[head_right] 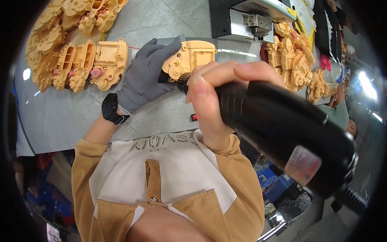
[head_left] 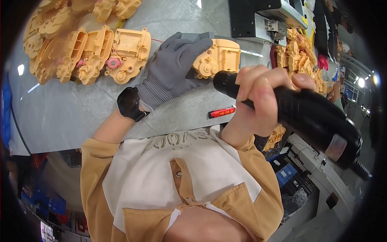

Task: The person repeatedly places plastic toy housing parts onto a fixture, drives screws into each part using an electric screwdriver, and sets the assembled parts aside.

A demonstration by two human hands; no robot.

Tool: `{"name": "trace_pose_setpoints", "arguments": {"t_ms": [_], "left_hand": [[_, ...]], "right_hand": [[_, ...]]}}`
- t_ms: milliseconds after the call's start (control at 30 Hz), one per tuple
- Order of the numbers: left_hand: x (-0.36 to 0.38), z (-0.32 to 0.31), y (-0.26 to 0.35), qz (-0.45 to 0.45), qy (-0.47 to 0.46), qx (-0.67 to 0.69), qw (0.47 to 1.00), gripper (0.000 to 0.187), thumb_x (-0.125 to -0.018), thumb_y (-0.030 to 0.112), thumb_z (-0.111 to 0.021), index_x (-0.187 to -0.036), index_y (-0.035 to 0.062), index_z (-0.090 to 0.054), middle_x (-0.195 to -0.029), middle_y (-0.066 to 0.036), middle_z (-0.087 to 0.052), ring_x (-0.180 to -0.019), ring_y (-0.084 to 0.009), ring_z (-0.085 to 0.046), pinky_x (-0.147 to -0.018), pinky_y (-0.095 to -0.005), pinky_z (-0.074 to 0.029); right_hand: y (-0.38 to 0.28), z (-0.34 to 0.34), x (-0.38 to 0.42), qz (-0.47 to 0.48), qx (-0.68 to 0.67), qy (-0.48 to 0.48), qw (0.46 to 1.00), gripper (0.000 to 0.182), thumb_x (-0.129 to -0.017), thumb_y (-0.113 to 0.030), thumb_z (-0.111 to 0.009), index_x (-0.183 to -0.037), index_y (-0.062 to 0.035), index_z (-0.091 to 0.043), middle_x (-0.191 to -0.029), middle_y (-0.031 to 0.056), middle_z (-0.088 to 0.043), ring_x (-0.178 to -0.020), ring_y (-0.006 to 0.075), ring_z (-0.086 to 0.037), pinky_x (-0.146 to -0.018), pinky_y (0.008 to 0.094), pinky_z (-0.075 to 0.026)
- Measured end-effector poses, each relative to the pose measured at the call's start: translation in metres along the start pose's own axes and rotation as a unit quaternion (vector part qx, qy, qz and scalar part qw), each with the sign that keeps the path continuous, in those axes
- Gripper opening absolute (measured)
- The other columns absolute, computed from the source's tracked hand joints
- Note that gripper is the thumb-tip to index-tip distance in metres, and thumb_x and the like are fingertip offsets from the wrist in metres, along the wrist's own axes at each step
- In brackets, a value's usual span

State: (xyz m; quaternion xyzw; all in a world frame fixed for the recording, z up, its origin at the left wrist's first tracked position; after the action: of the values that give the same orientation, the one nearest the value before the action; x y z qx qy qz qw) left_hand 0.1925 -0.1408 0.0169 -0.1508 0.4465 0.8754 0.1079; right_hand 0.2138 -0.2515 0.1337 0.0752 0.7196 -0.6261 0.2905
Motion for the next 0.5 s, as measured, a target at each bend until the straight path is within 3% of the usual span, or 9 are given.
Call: {"name": "trace_pose_setpoints", "arguments": {"t_ms": [67,133,333,500], "left_hand": [[0.002,0.0,0.001,0.002,0.002,0.01,1.0,0.077,-0.055,0.029,-0.078,-0.122,0.0112,-0.044,-0.104,-0.007,-0.058,-0.102,-0.0254,-0.052,-0.097,-0.0431,-0.037],[0.001,-0.001,0.0,-0.002,0.006,-0.014,1.0,0.078,-0.055,0.028,-0.078,-0.123,0.0114,-0.044,-0.104,-0.006,-0.058,-0.102,-0.0251,-0.052,-0.097,-0.0428,-0.037],[0.0,0.001,0.001,-0.013,0.015,-0.016,1.0,0.079,-0.053,0.027,-0.078,-0.123,0.011,-0.045,-0.103,-0.006,-0.058,-0.1,-0.0244,-0.052,-0.096,-0.0417,-0.038],[0.0,0.002,0.002,0.001,0.016,-0.003,1.0,0.077,-0.053,0.026,-0.078,-0.121,0.0105,-0.046,-0.102,-0.005,-0.058,-0.098,-0.0237,-0.052,-0.096,-0.0433,-0.038]], "right_hand": [[0.006,-0.003,-0.002,-0.054,0.006,-0.002,0.999,0.042,-0.073,0.001,-0.047,-0.112,-0.0057,-0.03,-0.058,0.0069,-0.045,-0.044,0.019,-0.045,-0.051,0.039,-0.043],[0.007,-0.003,-0.001,-0.038,0.009,0.022,0.999,0.043,-0.073,0.003,-0.048,-0.111,-0.0069,-0.031,-0.059,0.0077,-0.046,-0.044,0.0186,-0.045,-0.05,0.0373,-0.043],[0.007,-0.016,0.004,0.003,0.055,-0.071,0.996,0.044,-0.071,0.008,-0.056,-0.106,-0.0087,-0.034,-0.059,0.0077,-0.048,-0.044,0.0179,-0.045,-0.045,0.0335,-0.041],[0.006,-0.013,0.004,0.018,0.047,-0.045,0.998,0.044,-0.071,0.011,-0.055,-0.105,-0.0078,-0.034,-0.059,0.0082,-0.048,-0.044,0.0181,-0.046,-0.045,0.0333,-0.042]]}}
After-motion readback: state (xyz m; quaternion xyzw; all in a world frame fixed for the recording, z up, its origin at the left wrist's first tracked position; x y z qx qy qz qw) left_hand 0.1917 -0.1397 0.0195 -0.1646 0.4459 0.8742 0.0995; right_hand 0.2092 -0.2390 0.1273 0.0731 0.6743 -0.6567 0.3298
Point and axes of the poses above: each hand's wrist, its own x-axis away from the middle knuckle, its own z-axis out of the back of the hand, y = z × x, the point moved 8 cm from there along -x, towards the middle knuckle
